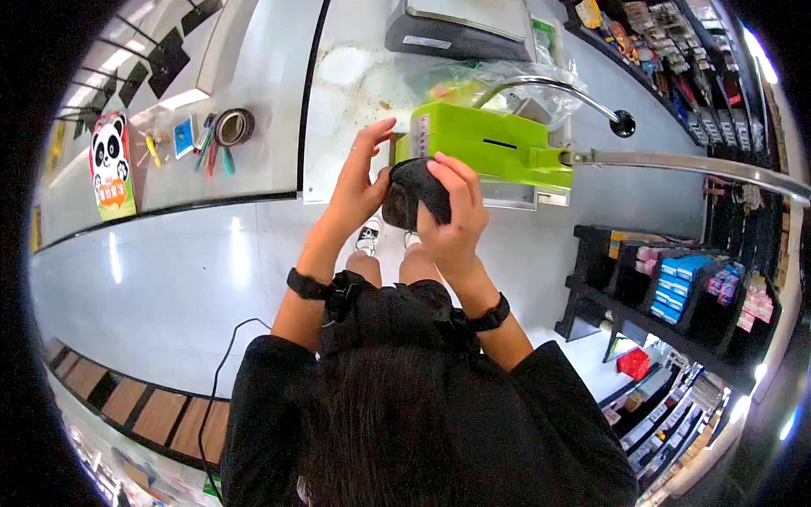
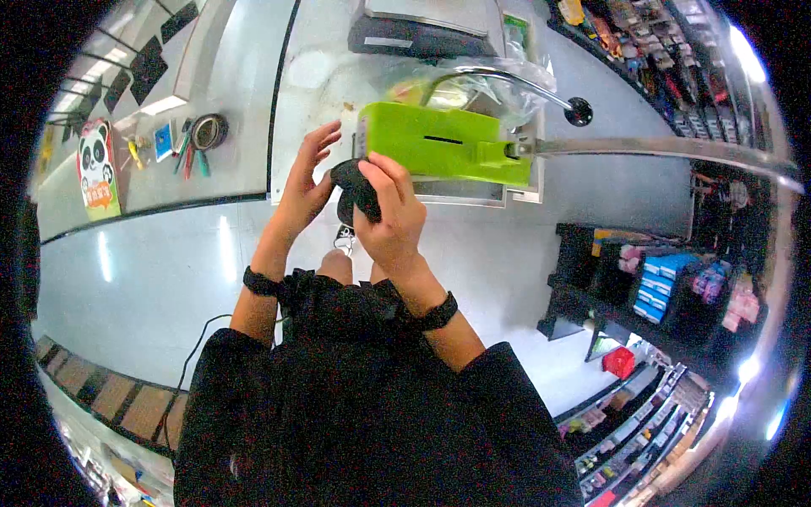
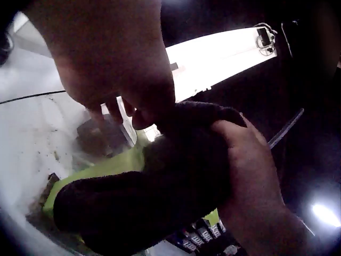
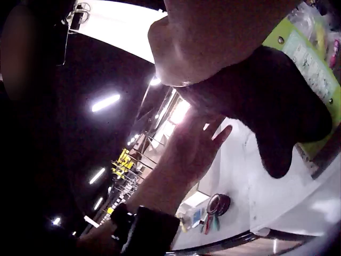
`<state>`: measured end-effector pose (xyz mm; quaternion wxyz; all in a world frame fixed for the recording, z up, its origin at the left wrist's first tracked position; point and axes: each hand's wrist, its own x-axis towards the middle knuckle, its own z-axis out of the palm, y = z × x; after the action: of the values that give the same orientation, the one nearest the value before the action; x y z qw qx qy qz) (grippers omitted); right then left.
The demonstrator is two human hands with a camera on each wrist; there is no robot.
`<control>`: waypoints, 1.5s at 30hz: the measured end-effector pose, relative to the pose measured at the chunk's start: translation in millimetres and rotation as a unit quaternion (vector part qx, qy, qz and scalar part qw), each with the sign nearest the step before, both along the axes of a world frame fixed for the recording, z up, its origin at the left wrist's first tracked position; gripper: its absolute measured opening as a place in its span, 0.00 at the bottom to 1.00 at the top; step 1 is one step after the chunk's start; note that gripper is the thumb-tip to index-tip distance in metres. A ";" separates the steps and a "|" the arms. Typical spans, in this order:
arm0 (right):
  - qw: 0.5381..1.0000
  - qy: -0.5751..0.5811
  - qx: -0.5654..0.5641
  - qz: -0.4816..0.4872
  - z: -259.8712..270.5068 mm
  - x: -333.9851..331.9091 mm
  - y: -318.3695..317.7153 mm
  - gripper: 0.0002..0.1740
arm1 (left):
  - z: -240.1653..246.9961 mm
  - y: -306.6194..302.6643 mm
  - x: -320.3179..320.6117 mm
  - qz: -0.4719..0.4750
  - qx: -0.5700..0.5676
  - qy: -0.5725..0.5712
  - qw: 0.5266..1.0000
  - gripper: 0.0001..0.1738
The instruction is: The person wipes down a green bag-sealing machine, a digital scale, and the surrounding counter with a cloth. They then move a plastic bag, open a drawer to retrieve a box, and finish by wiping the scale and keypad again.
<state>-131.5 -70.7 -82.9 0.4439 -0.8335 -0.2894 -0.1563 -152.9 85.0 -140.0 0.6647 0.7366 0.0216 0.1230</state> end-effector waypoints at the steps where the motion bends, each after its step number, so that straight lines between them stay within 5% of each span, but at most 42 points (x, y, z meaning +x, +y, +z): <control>1: 1.000 -0.002 0.003 0.003 0.1 -3.4 -6.6 0.25 | -1.0 0.2 -10.8 0.008 -0.011 0.015 1.000 0.37; 6: 0.997 0.066 -0.019 -0.023 -5.1 -26.5 -35.4 0.23 | 16.8 -24.8 -61.5 -0.081 -0.040 0.029 0.995 0.31; 8: 0.994 0.100 -0.028 0.039 -11.1 -29.5 -40.1 0.25 | 10.6 -35.1 -68.9 -0.101 -0.107 0.117 0.982 0.28; 13: 0.938 0.332 -0.070 0.075 -16.9 -41.4 -19.0 0.36 | 2.3 -25.2 -71.0 0.084 -0.186 0.090 0.975 0.15; 18: 0.859 0.439 -0.202 0.170 -58.0 -40.0 -8.3 0.34 | -11.3 -28.3 -75.4 0.188 -0.206 0.007 0.960 0.13; 20: 0.846 0.479 -0.164 0.171 -89.0 -44.0 -15.4 0.26 | -11.7 -18.1 -68.2 0.290 -0.348 -0.026 0.891 0.14; 22: 0.840 0.499 -0.143 0.159 -98.3 -45.4 -7.9 0.20 | -15.5 -5.4 -58.1 0.265 -0.324 -0.042 0.907 0.14; 24: 0.804 0.594 0.012 0.041 -99.8 -51.8 -6.6 0.20 | -4.0 -2.6 -40.8 0.250 -0.444 -0.003 0.860 0.14; 29: 0.771 0.585 0.216 -0.127 -87.0 -40.9 9.8 0.30 | -15.4 -36.6 28.0 0.085 -0.331 -0.064 0.938 0.26; 30: 0.735 0.608 0.255 -0.159 -93.7 -36.3 2.6 0.29 | -24.9 -45.7 34.7 0.065 -0.331 -0.055 0.940 0.28; 32: 0.726 0.632 0.202 -0.182 -104.9 -32.7 -7.1 0.29 | -55.1 -53.8 37.3 0.027 -0.361 -0.029 0.932 0.31; 36: 0.711 0.641 0.217 -0.191 -148.2 -38.9 -16.4 0.27 | -103.4 -62.2 22.4 0.033 -0.237 0.032 0.970 0.30; 39: 0.587 0.742 0.216 -0.241 -169.8 -37.1 -6.8 0.23 | -141.3 -54.3 13.9 0.053 -0.175 0.126 0.975 0.29; 42: 0.530 0.775 0.236 -0.251 -189.2 -33.4 -0.4 0.22 | -145.4 -44.7 16.9 0.055 -0.155 0.135 0.977 0.27; 43: 0.528 0.774 0.238 -0.257 -183.6 -36.3 -2.4 0.22 | -137.7 -46.3 17.7 0.070 -0.148 0.133 0.978 0.26; 45: 0.599 0.740 0.153 -0.265 -161.2 -40.6 -4.5 0.23 | -119.2 -52.4 11.4 0.100 -0.157 0.164 0.969 0.27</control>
<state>-172.1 -75.1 -244.0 0.5663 -0.6236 0.4000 0.3611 -141.5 32.5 -259.2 0.7435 0.6274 0.2231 0.0618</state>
